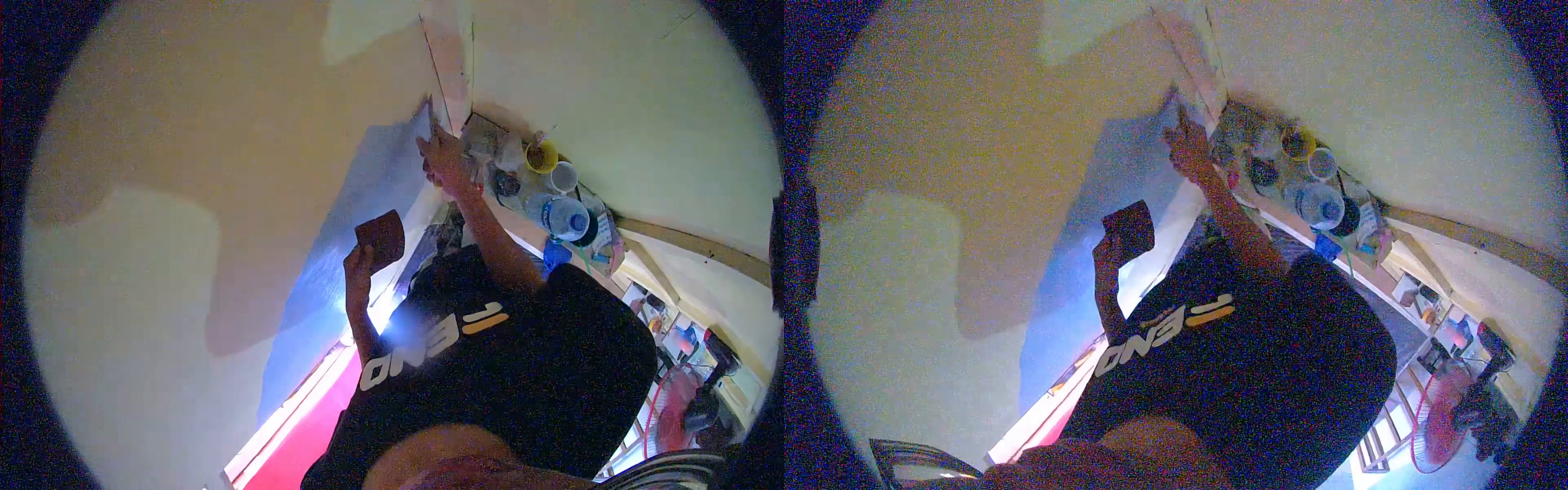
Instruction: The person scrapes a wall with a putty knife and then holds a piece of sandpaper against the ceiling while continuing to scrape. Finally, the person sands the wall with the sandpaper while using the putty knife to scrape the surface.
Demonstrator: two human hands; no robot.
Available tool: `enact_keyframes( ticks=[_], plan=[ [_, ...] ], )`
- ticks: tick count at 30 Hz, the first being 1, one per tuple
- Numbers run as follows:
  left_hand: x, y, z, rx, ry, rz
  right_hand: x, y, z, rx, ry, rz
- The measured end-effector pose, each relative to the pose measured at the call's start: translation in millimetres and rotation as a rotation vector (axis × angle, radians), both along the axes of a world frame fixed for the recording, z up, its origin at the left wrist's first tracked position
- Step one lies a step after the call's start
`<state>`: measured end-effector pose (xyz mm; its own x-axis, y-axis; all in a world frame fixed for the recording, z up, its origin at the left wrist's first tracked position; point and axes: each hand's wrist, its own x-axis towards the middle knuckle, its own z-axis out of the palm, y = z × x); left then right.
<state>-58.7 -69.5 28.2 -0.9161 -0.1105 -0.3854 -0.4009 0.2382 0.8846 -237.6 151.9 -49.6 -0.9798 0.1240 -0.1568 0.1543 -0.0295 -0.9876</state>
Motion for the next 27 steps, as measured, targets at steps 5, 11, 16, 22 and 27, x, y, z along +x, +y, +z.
enact_keyframes(
  ticks=[5, 11, 16, 22, 27],
  plan=[
    [4.3, 12.1, 0.6, 0.135, 0.038, 0.115, 30.4, -15.2, 30.0, -0.238, -0.149, -0.003],
    [9.0, -12.9, -19.0, 0.020, -0.005, -0.003, 24.0, -13.7, 26.9, -0.162, -0.203, -0.016],
    [8.3, 0.3, -6.6, -0.054, 0.005, 0.063, -7.2, -7.0, -89.6, 0.213, 0.257, 0.062],
    [10.8, 2.4, 0.3, 0.124, 0.060, 0.091, 35.5, -19.8, 19.4, -0.155, -0.237, 0.034],
    [14.8, -2.1, -0.8, 0.097, 0.065, 0.027, -10.2, 8.9, -1.3, -0.294, -0.288, 0.035]
  ],
)
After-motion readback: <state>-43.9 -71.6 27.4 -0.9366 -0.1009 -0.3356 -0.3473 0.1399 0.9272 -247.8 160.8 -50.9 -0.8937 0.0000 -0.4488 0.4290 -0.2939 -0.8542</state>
